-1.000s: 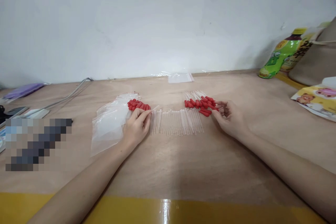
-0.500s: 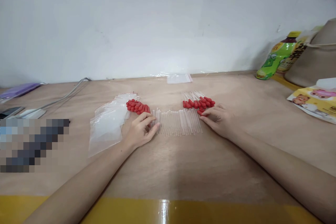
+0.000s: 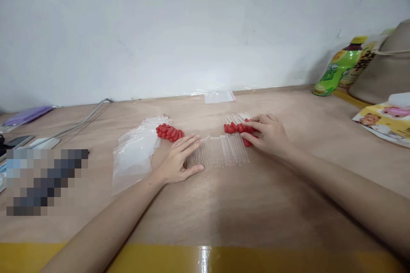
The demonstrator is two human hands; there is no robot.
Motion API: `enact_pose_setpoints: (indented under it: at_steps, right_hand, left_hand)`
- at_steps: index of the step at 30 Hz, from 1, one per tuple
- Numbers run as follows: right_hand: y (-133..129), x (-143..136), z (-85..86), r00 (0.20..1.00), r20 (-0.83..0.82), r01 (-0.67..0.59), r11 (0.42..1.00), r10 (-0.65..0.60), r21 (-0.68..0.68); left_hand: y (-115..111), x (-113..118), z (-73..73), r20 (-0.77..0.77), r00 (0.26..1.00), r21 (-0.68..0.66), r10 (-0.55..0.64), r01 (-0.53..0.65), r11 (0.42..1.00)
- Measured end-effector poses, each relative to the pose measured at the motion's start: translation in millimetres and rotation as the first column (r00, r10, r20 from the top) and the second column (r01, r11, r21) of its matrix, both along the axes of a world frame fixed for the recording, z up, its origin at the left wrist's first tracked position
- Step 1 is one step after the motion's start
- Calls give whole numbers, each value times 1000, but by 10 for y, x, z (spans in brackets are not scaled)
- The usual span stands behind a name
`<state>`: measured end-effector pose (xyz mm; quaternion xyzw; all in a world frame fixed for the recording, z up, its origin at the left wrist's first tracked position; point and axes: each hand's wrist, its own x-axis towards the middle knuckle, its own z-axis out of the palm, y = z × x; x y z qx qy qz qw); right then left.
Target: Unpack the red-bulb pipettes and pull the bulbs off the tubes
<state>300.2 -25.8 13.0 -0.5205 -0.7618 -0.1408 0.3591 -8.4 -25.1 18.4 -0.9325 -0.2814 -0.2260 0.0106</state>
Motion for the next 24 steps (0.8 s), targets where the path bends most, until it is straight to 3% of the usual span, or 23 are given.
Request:
enact_pose_setpoints:
  at_steps: [5,12,17,24]
  right_hand:
    - [170,-112,72,988,139,73,994,-61,-78]
    - [222,-202,-84,995,48,90,996,-90,-4]
    - [227,-225,-95,991,31,125,989,-127,76]
    - [173,-210,-82,967,97,231,970,-237,73]
  left_hand:
    - [44,-37,-43,-44,998,-86,-34,30,996]
    - [46,-89,-24,32,996,-48,-82,84,995]
    - [52,-92,-14,22,995,-28,-93,94,995]
    - [-77,-164,44,51,994,70,98,-102,992]
